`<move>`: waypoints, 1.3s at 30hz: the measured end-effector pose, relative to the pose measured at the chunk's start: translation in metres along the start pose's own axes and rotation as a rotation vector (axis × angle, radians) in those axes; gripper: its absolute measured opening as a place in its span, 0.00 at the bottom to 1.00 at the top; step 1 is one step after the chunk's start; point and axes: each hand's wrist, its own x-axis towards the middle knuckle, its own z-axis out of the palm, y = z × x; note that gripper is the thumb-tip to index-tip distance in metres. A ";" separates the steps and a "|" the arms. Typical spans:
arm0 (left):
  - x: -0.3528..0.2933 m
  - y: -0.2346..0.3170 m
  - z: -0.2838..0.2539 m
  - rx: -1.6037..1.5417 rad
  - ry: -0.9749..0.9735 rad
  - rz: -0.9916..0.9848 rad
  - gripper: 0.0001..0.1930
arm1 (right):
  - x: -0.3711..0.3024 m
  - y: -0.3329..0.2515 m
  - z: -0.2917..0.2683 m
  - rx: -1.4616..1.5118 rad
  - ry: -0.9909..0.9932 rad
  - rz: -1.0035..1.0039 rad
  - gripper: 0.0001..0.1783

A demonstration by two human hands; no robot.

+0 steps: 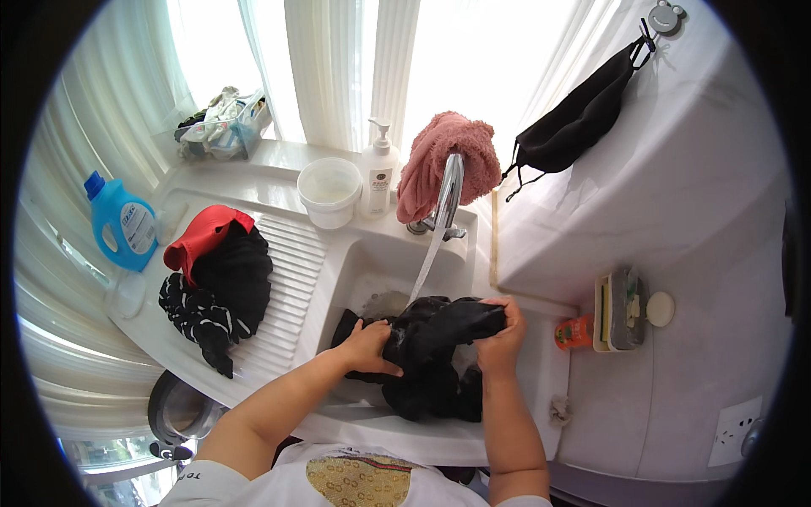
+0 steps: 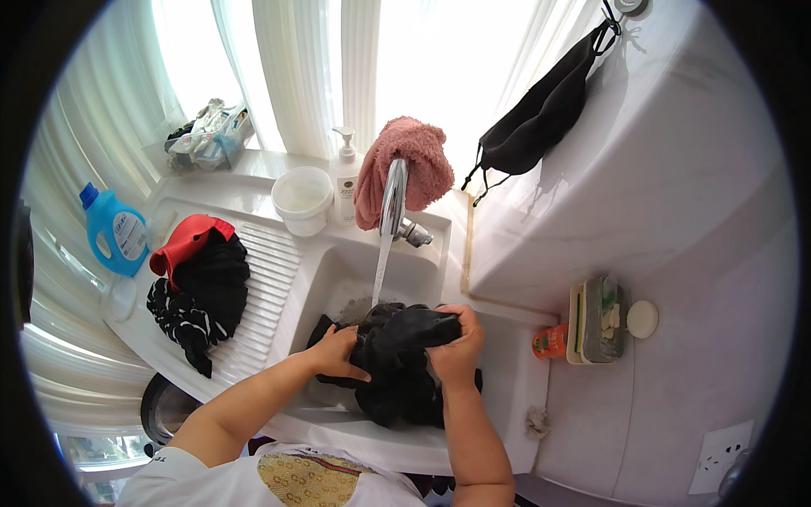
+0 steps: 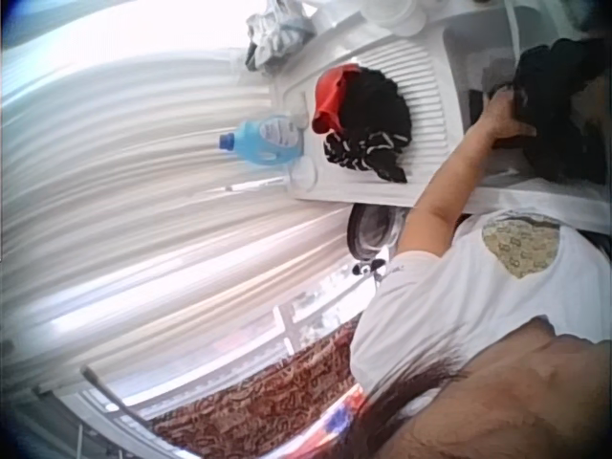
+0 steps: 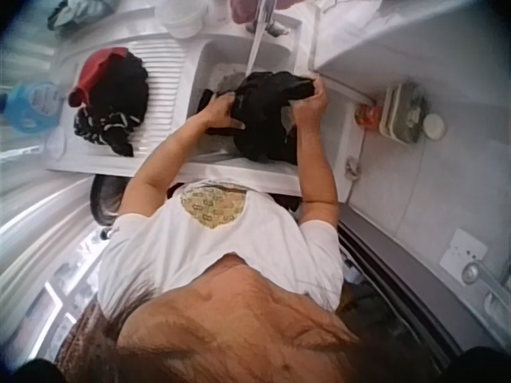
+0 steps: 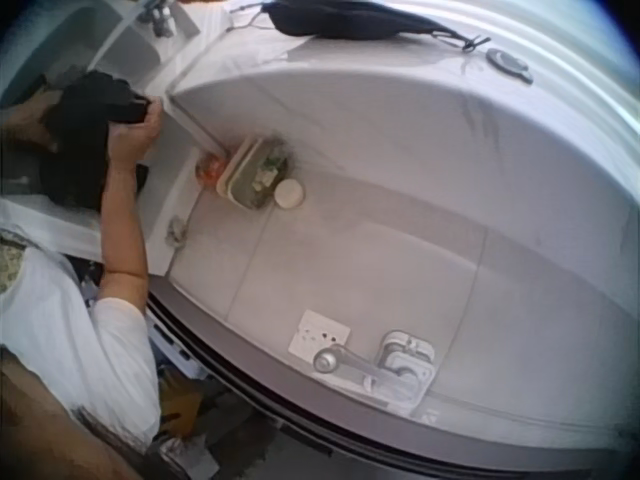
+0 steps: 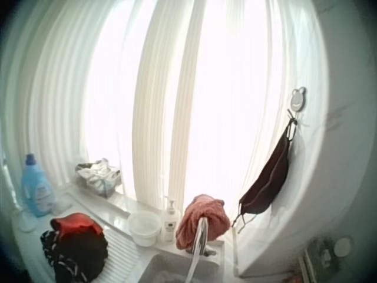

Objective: The person scrubs a black garment in a sink with soapy water, rinses the fabric under a running tap, and wrings the water out of the garment.

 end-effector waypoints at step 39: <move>0.015 -0.040 0.006 -1.391 0.294 -0.246 0.28 | -0.020 0.092 0.006 0.057 -0.285 0.688 0.37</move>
